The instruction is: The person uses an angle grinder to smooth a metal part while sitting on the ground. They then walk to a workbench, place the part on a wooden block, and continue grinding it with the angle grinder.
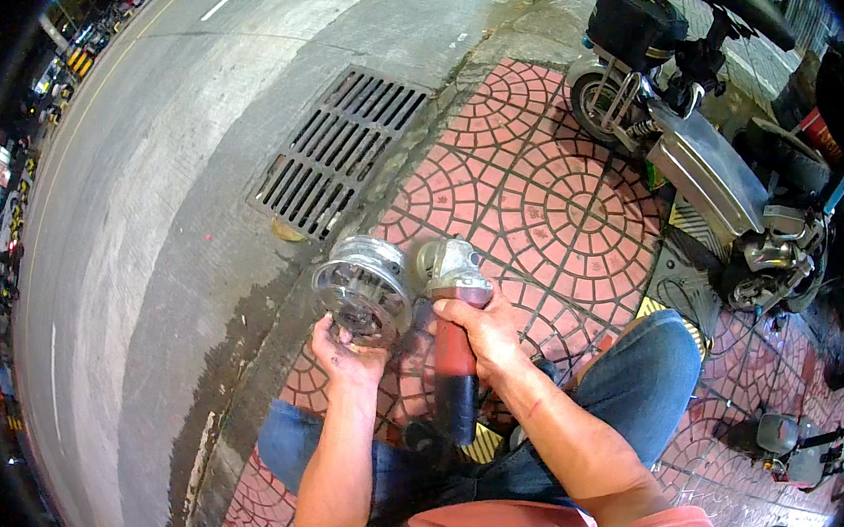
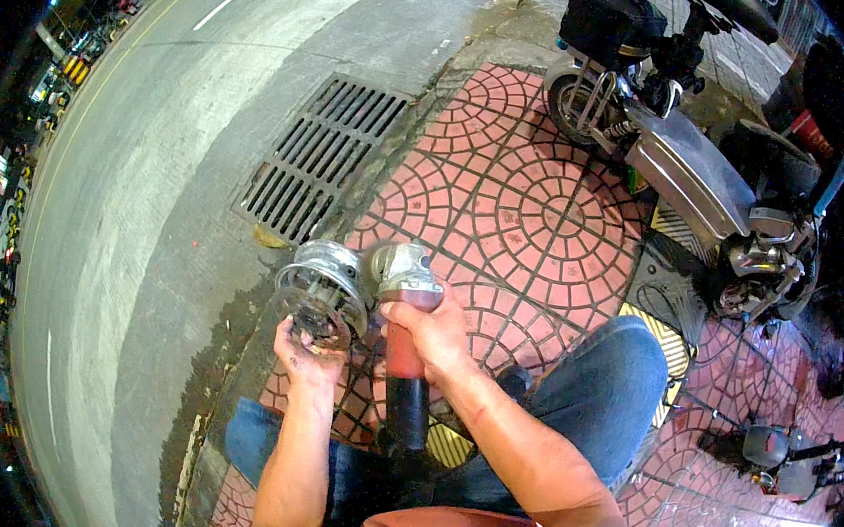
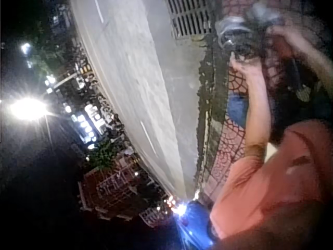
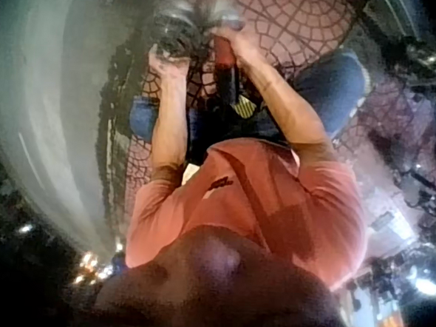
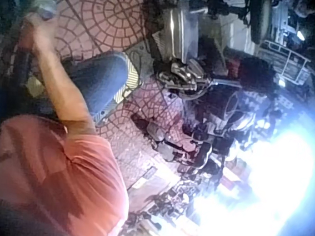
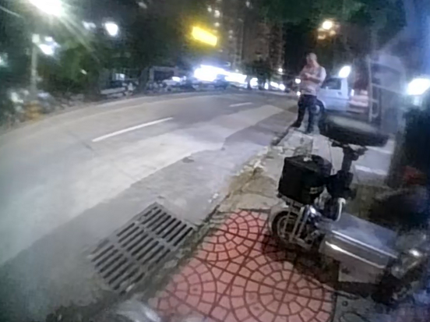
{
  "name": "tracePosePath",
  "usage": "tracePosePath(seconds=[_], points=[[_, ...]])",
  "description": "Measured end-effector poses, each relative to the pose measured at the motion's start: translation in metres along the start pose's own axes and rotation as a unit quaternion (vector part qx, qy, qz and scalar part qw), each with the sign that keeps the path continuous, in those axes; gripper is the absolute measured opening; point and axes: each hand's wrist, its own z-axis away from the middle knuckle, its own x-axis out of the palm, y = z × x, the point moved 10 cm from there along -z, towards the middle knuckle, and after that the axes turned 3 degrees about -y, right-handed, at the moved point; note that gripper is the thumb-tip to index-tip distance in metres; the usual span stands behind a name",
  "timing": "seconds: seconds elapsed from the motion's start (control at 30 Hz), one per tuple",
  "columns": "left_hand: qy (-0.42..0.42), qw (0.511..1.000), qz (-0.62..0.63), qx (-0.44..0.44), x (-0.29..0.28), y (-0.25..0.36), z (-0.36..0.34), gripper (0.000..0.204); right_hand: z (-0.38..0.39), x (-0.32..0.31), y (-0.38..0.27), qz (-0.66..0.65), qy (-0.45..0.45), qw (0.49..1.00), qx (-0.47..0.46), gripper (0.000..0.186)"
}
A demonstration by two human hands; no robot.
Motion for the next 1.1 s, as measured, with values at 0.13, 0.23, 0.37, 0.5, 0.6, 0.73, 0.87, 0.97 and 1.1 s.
tracePosePath(seconds=[0.13,0.23,0.37,0.5,0.6,0.73,0.87,0.97,1.1], points=[[-0.021,1.0,-0.01,-0.009,-0.008,0.002,-0.006,0.038,-0.004,-0.008,-0.005,0.01,0.033,0.999,-0.009,0.047],[-0.001,0.999,-0.031,-0.007,0.009,-0.002,0.007,0.026,-0.003,-0.011,-0.003,0.03,0.036,0.999,-0.003,0.045],[-0.016,0.998,-0.051,-0.027,0.004,-0.003,0.002,0.026,0.001,-0.007,-0.003,0.05,0.028,0.998,0.009,0.045],[0.015,0.998,-0.058,-0.004,0.017,0.001,0.01,0.03,0.004,-0.008,0.004,0.062,0.016,0.998,0.016,0.042],[0.007,0.998,-0.06,0.007,0.0,0.013,-0.006,0.027,-0.001,-0.01,0.002,0.039,0.02,0.999,0.0,0.041],[-0.006,0.998,-0.064,0.004,-0.003,0.012,-0.007,0.026,-0.001,-0.009,-0.008,-0.005,0.024,1.0,0.013,0.041],[-0.011,0.997,-0.076,-0.012,-0.004,0.008,-0.012,0.026,-0.001,-0.012,-0.013,0.012,0.02,1.0,-0.01,0.042],[-0.033,0.996,-0.084,-0.017,-0.013,0.01,-0.022,0.028,0.0,-0.012,-0.012,0.011,0.025,1.0,-0.009,0.046],[-0.004,0.995,-0.104,0.001,-0.002,0.006,-0.01,0.027,0.001,-0.01,-0.014,0.01,0.027,1.0,-0.011,0.048]])
